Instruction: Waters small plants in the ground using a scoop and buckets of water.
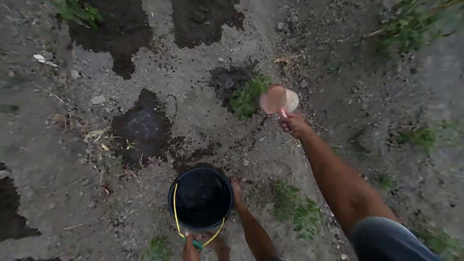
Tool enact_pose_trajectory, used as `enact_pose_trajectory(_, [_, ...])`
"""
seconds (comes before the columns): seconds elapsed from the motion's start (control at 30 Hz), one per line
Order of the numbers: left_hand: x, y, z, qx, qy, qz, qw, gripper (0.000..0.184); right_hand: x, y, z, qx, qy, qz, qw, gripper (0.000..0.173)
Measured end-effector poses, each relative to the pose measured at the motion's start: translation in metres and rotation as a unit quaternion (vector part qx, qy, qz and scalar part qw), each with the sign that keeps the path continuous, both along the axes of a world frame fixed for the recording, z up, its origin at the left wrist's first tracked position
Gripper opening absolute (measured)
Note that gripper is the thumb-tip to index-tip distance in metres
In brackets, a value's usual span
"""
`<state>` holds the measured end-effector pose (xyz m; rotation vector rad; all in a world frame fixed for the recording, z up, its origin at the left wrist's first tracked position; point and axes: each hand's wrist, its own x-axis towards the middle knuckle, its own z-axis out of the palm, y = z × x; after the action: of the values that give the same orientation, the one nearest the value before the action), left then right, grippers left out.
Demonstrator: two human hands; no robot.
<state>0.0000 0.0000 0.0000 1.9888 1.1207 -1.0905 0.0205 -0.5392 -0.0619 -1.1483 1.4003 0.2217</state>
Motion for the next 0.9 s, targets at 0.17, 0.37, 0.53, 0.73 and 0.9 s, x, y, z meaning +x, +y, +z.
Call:
enact_pose_trajectory(0.17, [0.001,-0.006,0.004,-0.001,-0.006,0.012,1.0,0.067,-0.012,0.008,-0.035,-0.025,0.0,-0.069,0.997,0.016])
enact_pose_trajectory(0.37, [0.002,-0.004,-0.007,-0.099,-0.111,0.15,0.977,0.042,-0.025,0.05,-0.025,-0.086,0.028,-0.099,0.991,0.025])
enact_pose_trajectory(0.53, [0.01,-0.01,-0.006,-0.179,-0.12,0.252,0.943,0.042,-0.086,0.122,0.0,0.091,-0.22,-0.277,0.931,0.02])
enact_pose_trajectory(0.73, [0.01,0.008,-0.019,-0.21,-0.114,0.284,0.928,0.045,-0.15,0.236,0.037,0.14,-0.113,0.132,0.975,0.023])
enact_pose_trajectory(0.9, [0.011,0.033,-0.025,-0.297,-0.101,0.337,0.888,0.05,-0.088,0.324,0.011,-0.004,0.056,0.698,0.714,0.052])
